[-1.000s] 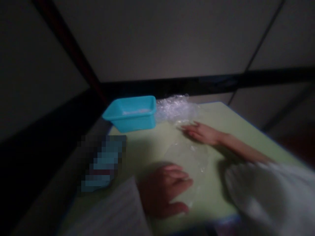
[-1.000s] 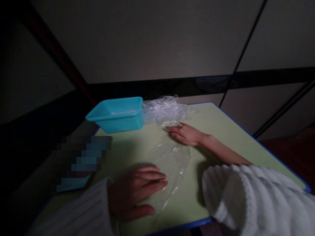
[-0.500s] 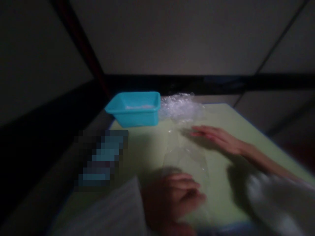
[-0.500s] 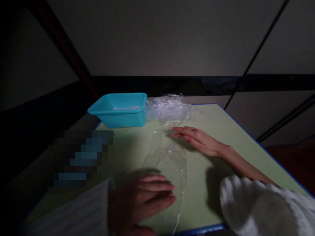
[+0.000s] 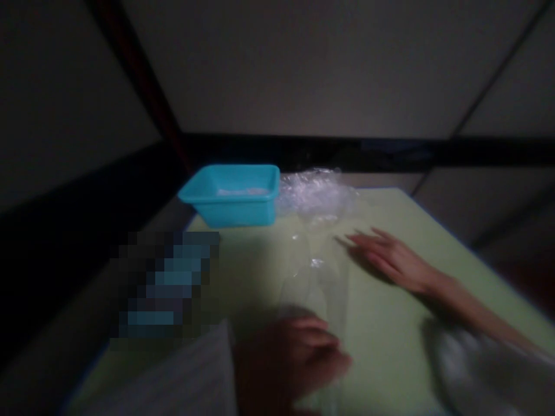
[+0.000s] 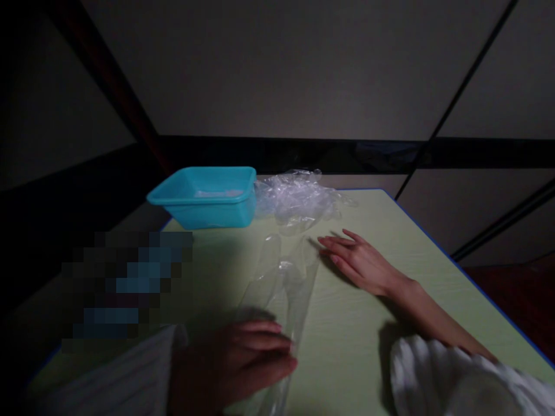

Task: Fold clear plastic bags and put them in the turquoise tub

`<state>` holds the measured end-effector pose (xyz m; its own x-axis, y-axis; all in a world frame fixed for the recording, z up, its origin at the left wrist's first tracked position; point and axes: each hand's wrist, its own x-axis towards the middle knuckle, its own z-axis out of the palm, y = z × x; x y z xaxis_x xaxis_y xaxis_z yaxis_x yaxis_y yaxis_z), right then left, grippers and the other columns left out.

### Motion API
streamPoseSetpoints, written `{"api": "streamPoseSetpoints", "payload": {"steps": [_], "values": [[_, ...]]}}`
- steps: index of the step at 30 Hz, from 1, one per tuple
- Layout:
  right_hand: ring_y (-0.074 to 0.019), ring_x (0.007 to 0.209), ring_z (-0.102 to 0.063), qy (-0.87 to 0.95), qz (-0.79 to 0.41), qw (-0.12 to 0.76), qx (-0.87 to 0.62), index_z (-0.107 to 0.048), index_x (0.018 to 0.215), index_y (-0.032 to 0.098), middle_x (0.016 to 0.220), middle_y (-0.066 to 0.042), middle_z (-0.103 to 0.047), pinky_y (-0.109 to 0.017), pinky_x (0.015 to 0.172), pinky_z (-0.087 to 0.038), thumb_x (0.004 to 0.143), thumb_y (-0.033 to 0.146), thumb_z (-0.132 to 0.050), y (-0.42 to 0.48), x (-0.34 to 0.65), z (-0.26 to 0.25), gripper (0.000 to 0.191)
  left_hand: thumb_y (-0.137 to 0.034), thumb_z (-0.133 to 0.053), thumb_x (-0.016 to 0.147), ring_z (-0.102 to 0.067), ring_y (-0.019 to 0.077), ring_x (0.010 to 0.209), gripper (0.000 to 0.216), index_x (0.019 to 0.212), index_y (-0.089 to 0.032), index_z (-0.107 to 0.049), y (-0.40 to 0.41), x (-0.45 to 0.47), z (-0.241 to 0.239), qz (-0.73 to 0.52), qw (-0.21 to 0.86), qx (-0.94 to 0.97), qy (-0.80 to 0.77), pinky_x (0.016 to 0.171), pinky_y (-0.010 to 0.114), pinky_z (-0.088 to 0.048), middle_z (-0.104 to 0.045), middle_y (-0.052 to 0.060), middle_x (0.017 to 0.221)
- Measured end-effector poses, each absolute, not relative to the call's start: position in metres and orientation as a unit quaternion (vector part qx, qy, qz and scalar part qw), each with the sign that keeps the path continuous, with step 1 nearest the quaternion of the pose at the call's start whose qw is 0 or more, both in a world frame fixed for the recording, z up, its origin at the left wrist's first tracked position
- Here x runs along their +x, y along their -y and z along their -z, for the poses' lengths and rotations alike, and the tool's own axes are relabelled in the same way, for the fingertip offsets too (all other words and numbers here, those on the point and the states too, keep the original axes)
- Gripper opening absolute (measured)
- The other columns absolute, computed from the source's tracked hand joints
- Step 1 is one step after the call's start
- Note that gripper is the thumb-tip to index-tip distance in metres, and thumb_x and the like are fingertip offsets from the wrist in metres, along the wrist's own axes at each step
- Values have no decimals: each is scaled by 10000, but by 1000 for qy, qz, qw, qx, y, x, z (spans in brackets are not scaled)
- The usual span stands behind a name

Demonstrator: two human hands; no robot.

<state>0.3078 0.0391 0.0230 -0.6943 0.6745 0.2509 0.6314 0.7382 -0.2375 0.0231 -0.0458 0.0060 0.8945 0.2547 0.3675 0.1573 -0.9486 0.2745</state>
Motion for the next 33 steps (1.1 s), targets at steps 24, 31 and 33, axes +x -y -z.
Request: {"api": "streamPoseSetpoints", "payload": {"steps": [24,31,33], "values": [[-202,1133,-550,949,-49,190,-246,-415,1319,147,1202,-100,-619,-475,1087,-269,949,309,-369,-23,299,-37,406,-528,-245,947,-624,177,883,518,1098,-118,-523,49,23,-18,-239,95,960,-112,965,316,-397,-693,77,905],[-220,1095,-571,970,-35,160,-180,-533,1183,126,1176,-112,-629,-485,1041,-336,955,294,-355,-14,289,-34,335,-552,-285,929,-614,187,947,531,1117,-120,-530,50,22,-9,-199,111,966,-120,999,337,-380,-690,90,952],[-221,1084,-576,971,-31,155,-180,-537,1183,126,1158,-115,-635,-484,1031,-351,953,297,-357,-15,288,-33,338,-576,-288,918,-616,191,940,540,1116,-138,-534,50,22,-7,-193,116,966,-125,989,344,-391,-689,90,963]]}}
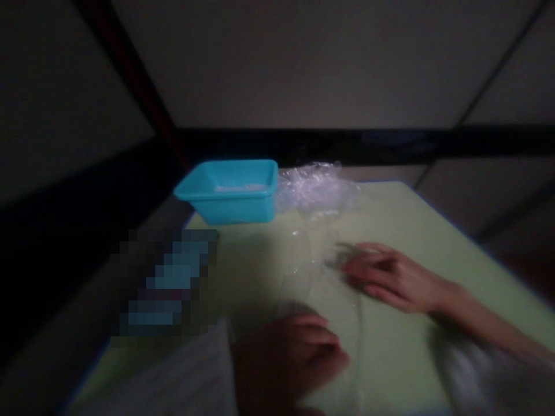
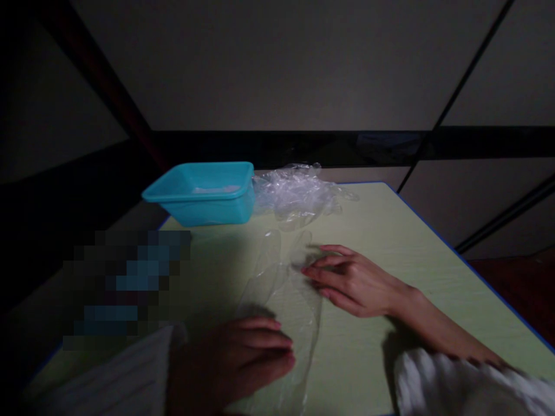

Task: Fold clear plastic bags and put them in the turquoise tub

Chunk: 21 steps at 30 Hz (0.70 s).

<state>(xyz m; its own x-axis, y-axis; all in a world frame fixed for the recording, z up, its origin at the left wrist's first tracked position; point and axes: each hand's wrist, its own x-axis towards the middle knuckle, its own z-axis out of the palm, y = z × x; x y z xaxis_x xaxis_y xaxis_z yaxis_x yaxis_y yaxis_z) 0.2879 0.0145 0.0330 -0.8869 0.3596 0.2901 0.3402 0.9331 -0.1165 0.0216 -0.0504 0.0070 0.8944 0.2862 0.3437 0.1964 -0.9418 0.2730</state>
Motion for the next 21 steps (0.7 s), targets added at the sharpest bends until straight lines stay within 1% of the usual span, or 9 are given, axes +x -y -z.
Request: {"api": "streamPoseSetpoints", "payload": {"steps": [3,8,12,15,17,19,21], "values": [[-222,1058,-591,967,-16,160,-196,-531,1200,132,1121,-116,-651,-487,1012,-370,951,288,-353,-15,289,-34,343,-586,-282,914,-614,194,954,552,1118,-138,-533,50,21,-7,-200,122,964,-128,995,346,-388,-687,95,970],[-224,991,-619,963,37,155,-217,-553,1167,153,1064,-98,-675,-495,992,-380,938,257,-375,-17,294,-36,308,-573,-267,925,-619,191,939,569,1103,-105,-537,49,22,-10,-217,118,962,-115,1003,341,-376,-690,101,947],[-205,932,-638,957,47,175,-229,-577,1137,176,1004,-75,-689,-478,999,-374,927,235,-401,-19,295,-34,280,-565,-263,928,-622,196,937,564,1095,-100,-537,49,22,-11,-225,120,960,-112,996,341,-378,-691,108,941],[-199,937,-634,946,16,192,-260,-566,1155,187,983,-66,-688,-463,1011,-361,922,242,-429,-20,292,-30,276,-560,-273,930,-620,198,944,540,1095,-115,-529,49,22,-13,-198,121,965,-119,980,346,-394,-693,100,945],[-207,943,-624,925,-24,223,-305,-537,1182,192,956,-59,-684,-457,994,-375,906,276,-470,-21,288,-25,296,-558,-280,929,-620,196,947,533,1104,-116,-521,50,22,-13,-196,117,966,-119,980,344,-397,-692,100,961],[-222,960,-606,893,-80,265,-354,-483,1228,197,969,-61,-665,-445,944,-415,866,320,-541,-24,284,-18,387,-563,-282,926,-620,198,948,535,1106,-116,-516,49,22,-12,-221,105,962,-120,985,347,-393,-690,105,965],[-240,1014,-577,864,-143,296,-381,-392,1296,198,1063,-81,-627,-440,913,-436,813,343,-608,-28,279,-10,548,-560,-281,927,-624,197,937,531,1104,-119,-517,48,23,-8,-248,92,958,-113,982,348,-394,-691,102,949]]}}
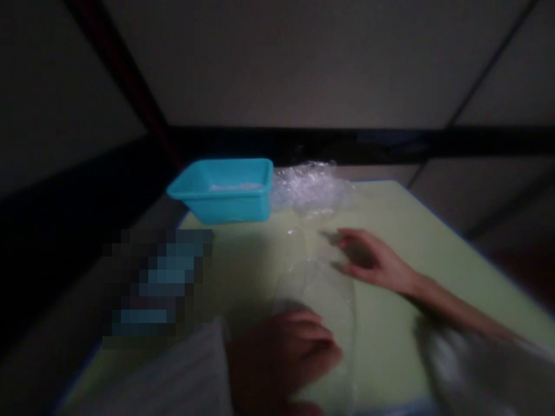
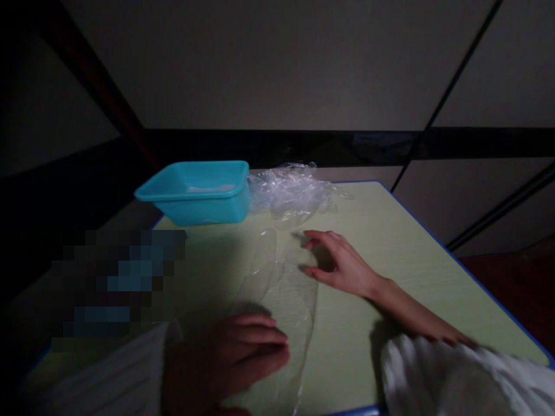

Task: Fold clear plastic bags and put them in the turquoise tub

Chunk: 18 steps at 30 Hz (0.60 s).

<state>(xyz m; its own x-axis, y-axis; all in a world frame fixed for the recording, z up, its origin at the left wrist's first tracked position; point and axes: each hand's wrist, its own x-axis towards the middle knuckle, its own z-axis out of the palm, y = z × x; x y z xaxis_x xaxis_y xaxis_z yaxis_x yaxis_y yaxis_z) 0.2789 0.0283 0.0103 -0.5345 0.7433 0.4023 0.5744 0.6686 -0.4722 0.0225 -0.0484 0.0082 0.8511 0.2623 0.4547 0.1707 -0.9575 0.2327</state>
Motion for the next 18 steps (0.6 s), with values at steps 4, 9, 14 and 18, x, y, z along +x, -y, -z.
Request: {"api": "streamPoseSetpoints", "payload": {"steps": [4,9,14,18], "values": [[-270,1086,-521,852,-223,295,-372,-280,1351,196,1152,-110,-554,-482,955,-389,735,330,-672,-36,271,-1,743,-541,-281,935,-631,189,889,506,1071,-122,-531,45,25,-1,-233,93,963,-98,960,346,-408,-697,93,920],[-218,937,-526,835,-288,301,-361,-316,1313,195,965,-49,-523,-414,876,-432,707,252,-660,-40,265,-2,699,-557,-285,923,-617,207,911,523,1108,-124,-513,45,23,-5,-240,103,960,-97,932,358,-420,-688,98,928],[-161,840,-505,793,-380,360,-312,-312,1310,242,901,-5,-458,-306,754,-450,692,186,-659,-42,264,4,711,-586,-252,911,-595,226,936,570,1143,-129,-502,47,20,-17,-207,122,966,-100,929,376,-421,-672,122,974],[-126,786,-519,759,-447,394,-263,-274,1339,292,995,-20,-429,-282,717,-460,706,173,-663,-42,264,9,752,-593,-229,910,-590,225,919,582,1136,-133,-504,47,20,-17,-205,122,966,-97,924,373,-421,-667,122,975]]}}
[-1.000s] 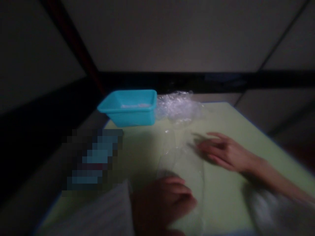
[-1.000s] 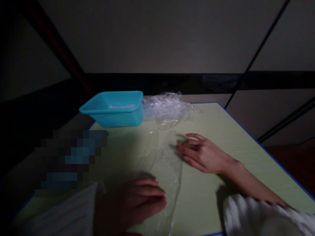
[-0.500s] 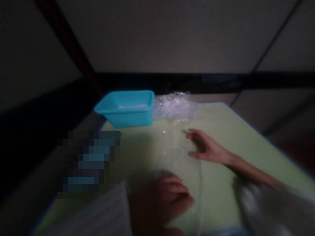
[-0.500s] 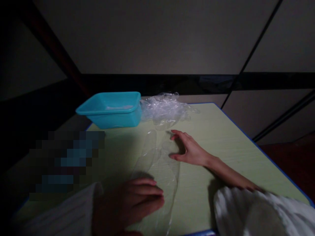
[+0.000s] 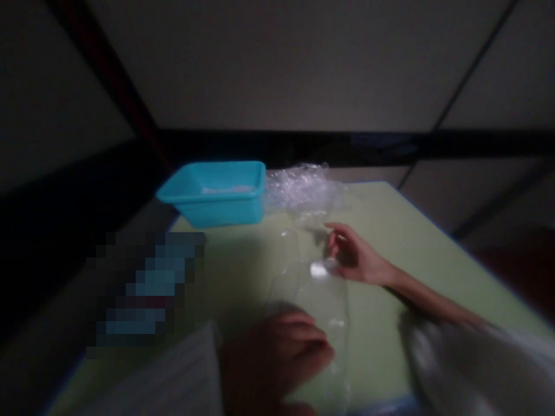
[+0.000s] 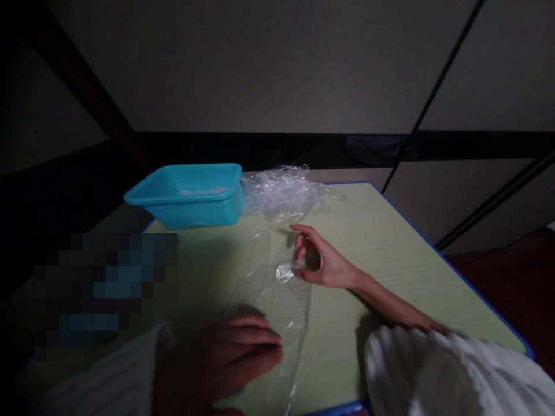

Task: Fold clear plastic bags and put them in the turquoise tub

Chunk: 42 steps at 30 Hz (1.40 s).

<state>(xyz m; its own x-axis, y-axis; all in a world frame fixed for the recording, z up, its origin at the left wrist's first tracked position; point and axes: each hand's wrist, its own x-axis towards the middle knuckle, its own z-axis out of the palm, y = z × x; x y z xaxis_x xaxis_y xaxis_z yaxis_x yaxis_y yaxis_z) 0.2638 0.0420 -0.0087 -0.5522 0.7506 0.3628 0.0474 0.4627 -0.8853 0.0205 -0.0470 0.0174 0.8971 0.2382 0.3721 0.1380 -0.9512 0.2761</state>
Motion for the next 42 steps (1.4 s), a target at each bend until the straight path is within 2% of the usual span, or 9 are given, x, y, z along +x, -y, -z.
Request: {"api": "streamPoseSetpoints", "payload": {"steps": [7,10,13,15,19,25,34,38,42], "values": [[-78,668,-465,728,-438,443,-286,-299,1328,340,1009,-6,-396,-228,617,-463,751,259,-668,-48,271,6,690,-566,-177,927,-596,219,889,590,1143,-120,-498,47,20,-17,-213,132,963,-95,918,375,-423,-669,123,958],[-142,822,-524,792,-361,400,-286,-264,1366,295,1093,-49,-443,-326,781,-476,736,279,-687,-46,270,4,759,-585,-186,919,-596,222,901,599,1144,-128,-500,46,21,-18,-206,139,965,-89,914,375,-426,-671,120,961],[-227,1002,-513,864,-243,344,-274,-284,1366,239,1144,-94,-504,-421,915,-399,726,291,-694,-38,266,-2,762,-598,-206,912,-596,230,924,604,1132,-125,-510,47,21,-16,-213,137,963,-95,924,384,-420,-674,123,944],[-243,996,-512,893,-162,315,-279,-382,1289,215,1075,-89,-557,-434,913,-374,740,319,-676,-31,261,-8,631,-597,-214,913,-602,228,914,605,1122,-117,-518,48,22,-15,-221,134,961,-96,921,382,-423,-675,124,935],[-221,866,-523,924,-71,251,-279,-568,938,183,894,-62,-587,-408,840,-371,786,375,-615,-20,253,-18,249,-577,-205,927,-609,217,900,595,1104,-114,-534,49,23,-16,-219,131,962,-96,912,370,-433,-678,118,934],[-208,886,-518,938,-58,211,-268,-600,802,172,905,-63,-596,-400,854,-355,855,305,-537,-16,248,-15,157,-571,-192,935,-625,200,865,585,1042,-132,-564,50,26,-16,-225,129,959,-114,904,350,-441,-689,90,885],[-178,857,-542,927,-74,245,-273,-569,766,185,883,-41,-612,-384,889,-345,872,203,-495,-18,251,-17,130,-583,-243,923,-617,210,917,585,1084,-101,-533,49,24,-18,-221,127,962,-100,941,343,-409,-685,110,917],[-190,884,-551,907,-28,264,-326,-580,788,184,916,-54,-615,-404,912,-339,843,199,-507,-24,262,-21,93,-582,-244,923,-618,209,900,594,1077,-92,-542,50,25,-21,-220,124,962,-108,937,341,-408,-686,109,906],[-234,876,-554,876,65,189,-438,-609,755,166,920,-91,-611,-455,899,-359,781,195,-525,-29,281,-25,93,-591,-238,919,-613,211,904,600,1074,-105,-553,50,24,-21,-210,128,962,-115,919,341,-425,-686,103,919]]}}
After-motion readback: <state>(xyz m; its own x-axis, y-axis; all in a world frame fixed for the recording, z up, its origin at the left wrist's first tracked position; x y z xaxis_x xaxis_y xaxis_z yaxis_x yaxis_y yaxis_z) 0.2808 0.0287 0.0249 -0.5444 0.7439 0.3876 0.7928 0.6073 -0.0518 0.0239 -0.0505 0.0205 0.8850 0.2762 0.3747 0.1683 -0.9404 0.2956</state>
